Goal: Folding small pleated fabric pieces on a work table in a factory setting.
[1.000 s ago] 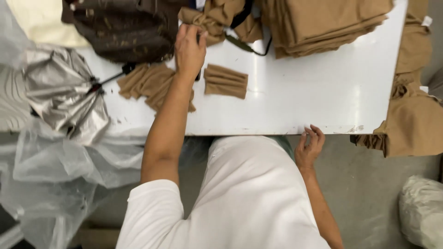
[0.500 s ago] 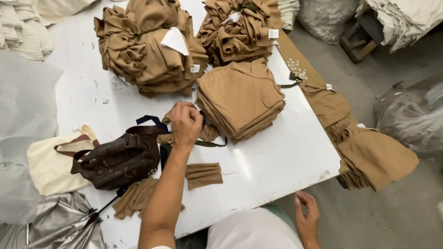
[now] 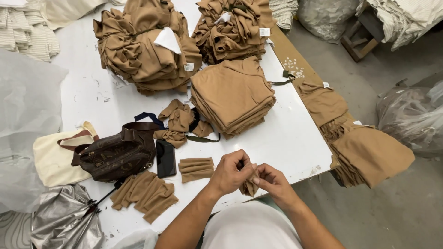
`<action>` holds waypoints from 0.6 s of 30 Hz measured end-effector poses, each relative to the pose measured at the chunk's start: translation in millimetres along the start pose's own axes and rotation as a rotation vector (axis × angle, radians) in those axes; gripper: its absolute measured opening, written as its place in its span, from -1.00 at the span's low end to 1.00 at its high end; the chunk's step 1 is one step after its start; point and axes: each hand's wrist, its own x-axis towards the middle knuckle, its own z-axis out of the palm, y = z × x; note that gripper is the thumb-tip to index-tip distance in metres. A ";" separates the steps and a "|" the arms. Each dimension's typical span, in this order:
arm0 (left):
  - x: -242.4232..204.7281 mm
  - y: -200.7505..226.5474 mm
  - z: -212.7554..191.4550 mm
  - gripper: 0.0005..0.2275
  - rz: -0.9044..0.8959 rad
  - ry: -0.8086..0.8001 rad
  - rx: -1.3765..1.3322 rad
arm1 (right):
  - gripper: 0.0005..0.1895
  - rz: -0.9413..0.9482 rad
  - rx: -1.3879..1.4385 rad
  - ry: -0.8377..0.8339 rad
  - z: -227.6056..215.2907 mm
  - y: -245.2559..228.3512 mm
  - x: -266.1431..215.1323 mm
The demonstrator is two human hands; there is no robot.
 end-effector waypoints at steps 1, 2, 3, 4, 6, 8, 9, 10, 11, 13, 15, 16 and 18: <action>3.4 -15.2 6.0 -0.78 -0.004 0.002 -0.001 | -0.85 0.004 0.002 -0.002 -8.1 1.6 -3.7; 8.1 -30.4 11.4 -0.75 -0.020 -0.083 -0.225 | -0.84 0.003 0.154 -0.049 -16.7 4.0 -6.0; 13.3 -45.7 17.2 -0.71 -0.036 -0.168 -0.448 | -0.79 0.002 0.305 -0.097 -26.1 6.5 -8.3; 13.6 -50.2 21.5 -0.71 -0.048 -0.169 -0.448 | -0.79 0.008 0.314 -0.093 -31.0 2.5 -6.0; 14.0 -63.7 33.4 -0.68 -0.107 -0.331 -0.838 | -0.79 -0.170 0.772 -0.065 -43.5 -1.6 -3.8; 14.1 -78.7 41.2 -0.73 -0.076 -0.280 -0.976 | -0.82 -0.101 0.811 -0.111 -63.4 7.9 -6.7; 15.9 -85.3 43.9 -0.73 -0.031 -0.222 -1.108 | -0.84 -0.038 0.845 -0.170 -73.6 11.7 -6.3; 20.9 -84.2 41.9 -0.73 -0.039 -0.221 -1.109 | -0.84 -0.035 0.850 -0.165 -74.6 19.9 -9.4; 25.4 -83.5 39.7 -0.70 0.088 -0.136 -1.167 | -0.88 0.043 0.771 -0.153 -75.2 28.5 -12.7; 30.0 -82.7 43.4 -0.66 0.210 -0.041 -1.225 | -0.86 0.131 0.694 -0.140 -74.7 41.2 -18.4; 33.7 -79.2 50.0 -0.57 0.247 -0.023 -1.270 | -0.82 0.231 0.703 -0.220 -71.2 47.9 -17.4; 33.5 -80.0 56.2 -0.57 0.251 -0.023 -1.266 | -0.82 0.228 0.703 -0.226 -66.9 20.4 -15.2; 32.0 -81.6 69.8 -0.56 0.224 -0.099 -1.304 | -0.60 0.005 0.780 -0.096 -57.6 -35.5 -13.9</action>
